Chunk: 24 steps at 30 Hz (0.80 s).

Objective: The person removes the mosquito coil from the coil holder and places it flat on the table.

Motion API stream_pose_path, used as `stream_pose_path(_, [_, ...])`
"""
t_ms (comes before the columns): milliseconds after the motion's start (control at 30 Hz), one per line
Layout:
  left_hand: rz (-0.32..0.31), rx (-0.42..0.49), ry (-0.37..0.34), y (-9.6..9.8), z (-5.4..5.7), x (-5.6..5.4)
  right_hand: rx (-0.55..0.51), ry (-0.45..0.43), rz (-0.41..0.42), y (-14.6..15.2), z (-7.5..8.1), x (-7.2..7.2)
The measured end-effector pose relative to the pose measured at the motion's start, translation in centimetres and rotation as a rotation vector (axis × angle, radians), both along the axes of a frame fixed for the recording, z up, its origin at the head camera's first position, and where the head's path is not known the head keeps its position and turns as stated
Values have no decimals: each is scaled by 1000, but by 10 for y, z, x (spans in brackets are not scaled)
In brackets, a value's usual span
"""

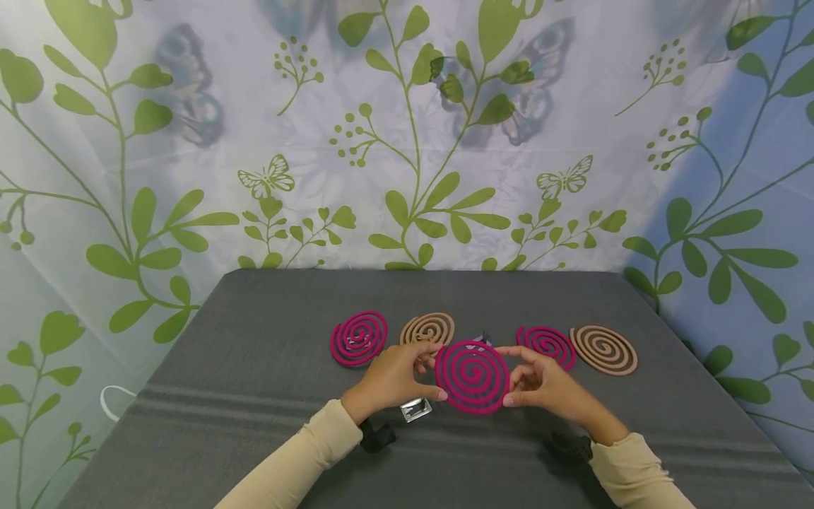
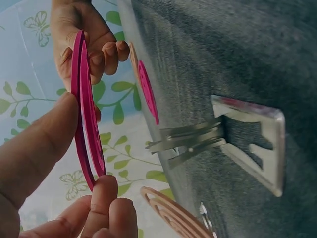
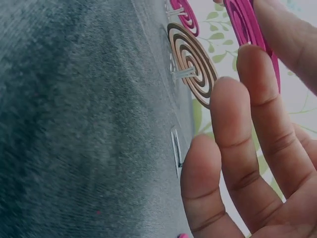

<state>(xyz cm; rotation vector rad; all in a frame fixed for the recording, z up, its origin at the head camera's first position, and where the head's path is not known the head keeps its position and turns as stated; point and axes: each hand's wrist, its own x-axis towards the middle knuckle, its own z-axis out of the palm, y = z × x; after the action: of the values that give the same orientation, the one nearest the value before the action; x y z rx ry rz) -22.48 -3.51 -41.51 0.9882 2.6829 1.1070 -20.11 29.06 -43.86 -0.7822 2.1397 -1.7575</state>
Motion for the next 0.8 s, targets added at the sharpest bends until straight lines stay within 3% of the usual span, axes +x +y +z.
stream_pose_path(467, [-13, -76, -38, -2, -13, -2, 81, 10, 20, -3, -10, 0])
stream_pose_path(800, [2, -40, -146, 0, -15, -3, 86, 16, 47, -2, -15, 0])
